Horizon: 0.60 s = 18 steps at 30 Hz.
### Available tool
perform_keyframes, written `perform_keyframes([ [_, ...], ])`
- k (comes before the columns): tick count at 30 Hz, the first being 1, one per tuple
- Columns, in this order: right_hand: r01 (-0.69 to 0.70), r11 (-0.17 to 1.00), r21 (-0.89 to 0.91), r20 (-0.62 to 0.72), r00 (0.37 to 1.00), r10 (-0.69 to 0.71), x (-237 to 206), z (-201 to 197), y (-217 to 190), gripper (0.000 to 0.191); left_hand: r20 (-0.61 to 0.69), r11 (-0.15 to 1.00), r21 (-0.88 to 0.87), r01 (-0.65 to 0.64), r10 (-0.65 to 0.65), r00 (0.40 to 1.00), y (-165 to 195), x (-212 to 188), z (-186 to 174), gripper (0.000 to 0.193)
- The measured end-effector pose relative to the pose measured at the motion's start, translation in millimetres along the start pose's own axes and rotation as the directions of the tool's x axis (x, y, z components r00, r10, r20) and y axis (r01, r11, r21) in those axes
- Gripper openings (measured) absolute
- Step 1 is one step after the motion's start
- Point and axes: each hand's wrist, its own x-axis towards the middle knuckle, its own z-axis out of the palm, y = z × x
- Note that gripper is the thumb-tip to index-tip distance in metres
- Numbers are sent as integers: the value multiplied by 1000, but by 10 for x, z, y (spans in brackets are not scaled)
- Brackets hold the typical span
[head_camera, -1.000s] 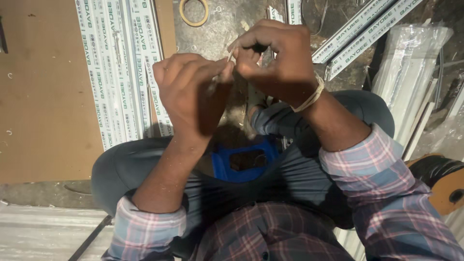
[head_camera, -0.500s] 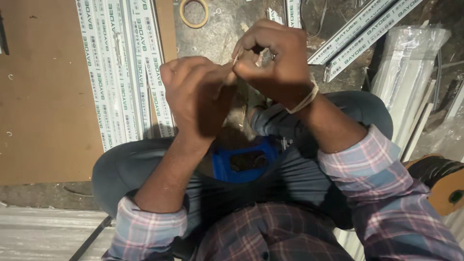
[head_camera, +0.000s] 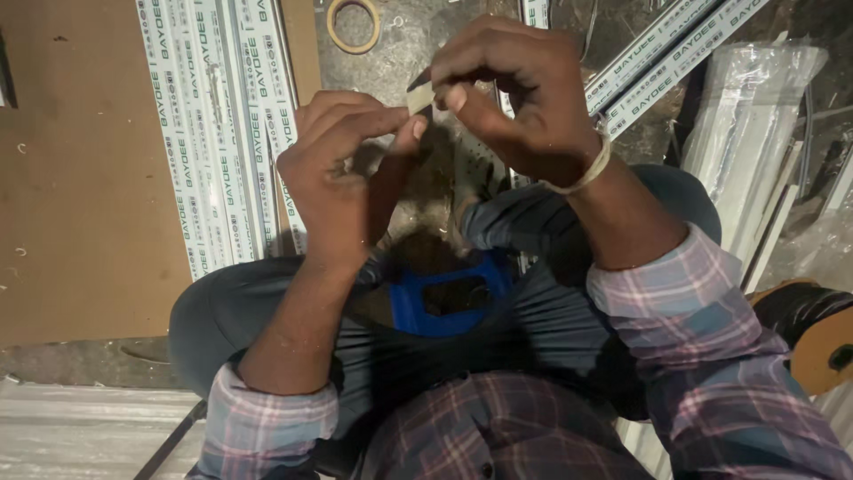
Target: The person sits on a low stool and wraps a small black cable with beige tape. They pull tape from a roll, wrap it around the cable, and tear it off by hand. The wrapped cable is held in the hands at the end.
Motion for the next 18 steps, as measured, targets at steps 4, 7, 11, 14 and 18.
perform_keyframes([
  [4,-83,996,8,0,997,83,29,-7,32,12,-19,994,95,-51,53,998,-19,60,19,15],
  [7,-131,991,-22,-18,991,130,61,-19,26,11,-40,961,250,-116,130,991,-7,82,15,16],
  [11,-175,983,63,-18,984,176,66,-30,-26,12,-4,915,356,-192,207,978,49,116,-10,17],
  [14,-243,944,224,24,970,244,113,-58,-32,12,-23,953,242,-184,195,981,13,237,-31,13],
  [18,-181,952,247,130,980,152,221,-86,12,14,167,981,-174,-91,120,979,-78,349,-183,6],
])
